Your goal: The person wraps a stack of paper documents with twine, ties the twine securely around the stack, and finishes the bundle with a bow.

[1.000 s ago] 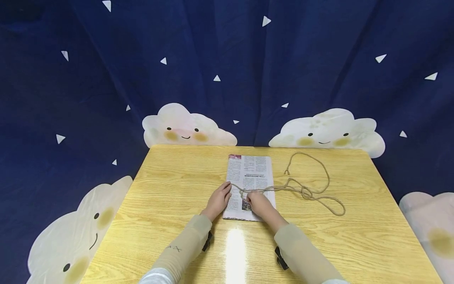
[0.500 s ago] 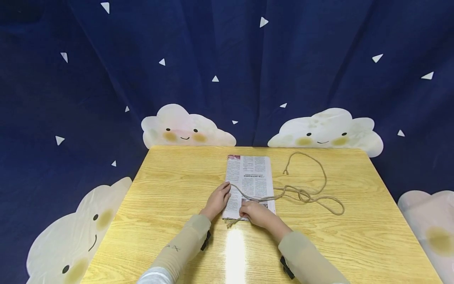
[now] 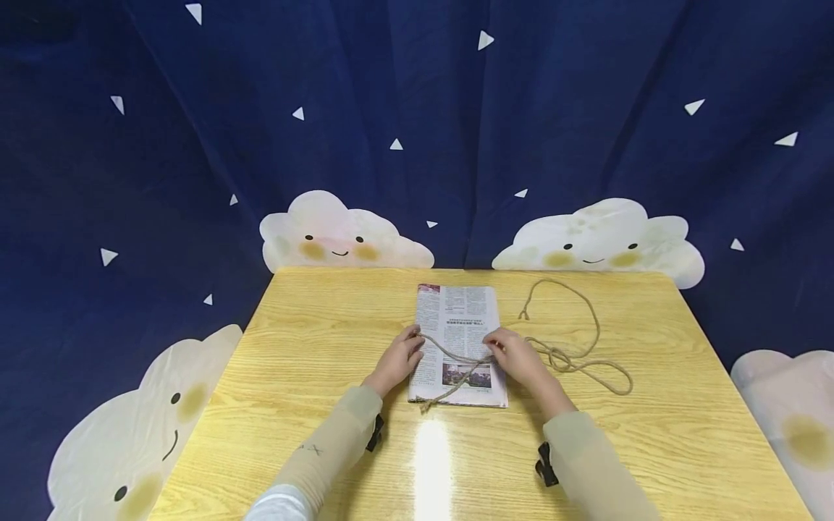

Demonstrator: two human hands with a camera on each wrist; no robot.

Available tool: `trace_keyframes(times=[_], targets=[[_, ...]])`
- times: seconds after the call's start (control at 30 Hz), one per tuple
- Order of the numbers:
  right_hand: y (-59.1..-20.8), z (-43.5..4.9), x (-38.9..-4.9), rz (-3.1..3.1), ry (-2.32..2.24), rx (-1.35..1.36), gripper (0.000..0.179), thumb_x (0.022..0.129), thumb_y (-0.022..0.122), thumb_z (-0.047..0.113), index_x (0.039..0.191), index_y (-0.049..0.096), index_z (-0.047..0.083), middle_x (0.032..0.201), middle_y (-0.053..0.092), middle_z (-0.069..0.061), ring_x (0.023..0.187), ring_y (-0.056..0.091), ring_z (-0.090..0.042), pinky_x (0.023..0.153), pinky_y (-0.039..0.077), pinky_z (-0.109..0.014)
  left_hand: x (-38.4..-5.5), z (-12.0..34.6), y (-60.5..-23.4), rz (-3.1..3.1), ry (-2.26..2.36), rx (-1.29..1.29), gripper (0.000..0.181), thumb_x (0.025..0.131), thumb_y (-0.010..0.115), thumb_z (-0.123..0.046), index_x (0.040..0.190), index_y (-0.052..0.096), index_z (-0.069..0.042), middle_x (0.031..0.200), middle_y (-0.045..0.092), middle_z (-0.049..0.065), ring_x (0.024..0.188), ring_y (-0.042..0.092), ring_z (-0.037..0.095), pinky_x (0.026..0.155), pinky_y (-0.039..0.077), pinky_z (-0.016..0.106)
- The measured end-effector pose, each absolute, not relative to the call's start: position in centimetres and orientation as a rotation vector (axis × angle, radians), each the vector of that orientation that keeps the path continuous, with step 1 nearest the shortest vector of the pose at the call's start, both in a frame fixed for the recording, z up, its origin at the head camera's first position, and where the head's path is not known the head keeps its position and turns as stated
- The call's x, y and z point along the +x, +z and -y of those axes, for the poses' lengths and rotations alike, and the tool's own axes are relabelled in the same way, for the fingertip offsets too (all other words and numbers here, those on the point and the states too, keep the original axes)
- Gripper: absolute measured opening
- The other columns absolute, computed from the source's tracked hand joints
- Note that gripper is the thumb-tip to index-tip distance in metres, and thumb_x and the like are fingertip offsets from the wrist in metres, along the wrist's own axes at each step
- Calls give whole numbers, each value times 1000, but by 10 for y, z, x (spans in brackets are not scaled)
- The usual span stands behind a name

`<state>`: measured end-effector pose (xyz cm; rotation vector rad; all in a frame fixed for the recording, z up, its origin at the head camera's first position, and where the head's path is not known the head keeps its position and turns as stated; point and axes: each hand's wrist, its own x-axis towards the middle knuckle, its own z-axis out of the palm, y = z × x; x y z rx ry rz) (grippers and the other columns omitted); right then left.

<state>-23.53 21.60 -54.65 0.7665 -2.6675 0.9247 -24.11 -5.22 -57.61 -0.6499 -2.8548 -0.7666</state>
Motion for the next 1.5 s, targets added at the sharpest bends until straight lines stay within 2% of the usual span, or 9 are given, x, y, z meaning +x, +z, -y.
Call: trace_keyframes(times=[0.13,0.3,0.43,0.53,0.67,0.8,1.1,1.27,1.5], targets=[[-538,-255,-248,2792,847,484,17,85,58,-4,100,63,-3,95,60,-18,83,57,-32,68,50,-44,-240,44,-574,2797,-701,-654,23,87,60,-12,108,64,-4,125,51,12,115,49,25,99,39,36],[-540,-283,-257,2982,619,536,31,84,57,-5,116,58,-2,106,53,-23,94,52,-39,77,46,-52,-228,18,-568,2871,-701,-709,16,89,59,-19,98,65,-8,96,63,2,88,58,14,80,48,24],[-546,-289,-263,3019,503,637,30,83,59,-3,114,60,0,105,54,-21,94,53,-39,79,46,-53,-217,-6,-565,3008,-779,-710,21,88,61,-29,81,63,-10,70,57,-4,61,51,7,54,43,17],[-551,-289,-266,3034,521,657,23,83,59,-4,106,63,-1,99,58,-19,92,54,-39,80,46,-53,-212,-20,-566,3074,-695,-673,28,86,62,-34,68,56,-13,58,49,-6,51,43,7,45,36,19],[-556,-288,-270,3083,596,626,10,84,59,-2,93,64,-2,89,61,-15,88,57,-37,79,48,-51,-208,-29,-571,3091,-451,-635,25,86,62,-29,66,54,-15,62,55,-3,55,53,11,45,41,23],[-559,-287,-271,3115,675,628,9,84,57,-4,90,63,-1,89,63,-14,89,59,-35,78,49,-48,-208,-30,-572,3083,-385,-609,21,85,60,-22,67,57,-12,67,60,2,60,58,17,46,45,27],[-562,-288,-270,3107,678,589,6,84,58,-4,85,62,0,82,61,-9,80,59,-28,71,50,-43,-207,-23,-567,3106,-625,-570,23,84,59,-17,63,53,-12,59,53,-1,53,48,12,47,41,23],[-557,-290,-268,3089,688,481,10,83,60,-3,92,64,0,88,63,-14,85,59,-33,71,50,-44,-209,-5,-561,3099,-755,-531,25,84,60,-14,63,47,-12,55,46,-2,48,42,11,43,36,22],[-553,-298,-266,3035,626,458,17,80,65,-2,97,65,-2,88,60,-12,82,58,-31,71,51,-43,-217,36,-560,3031,-748,-488,20,81,59,-8,65,48,-10,57,46,-2,49,40,10,44,36,21]])
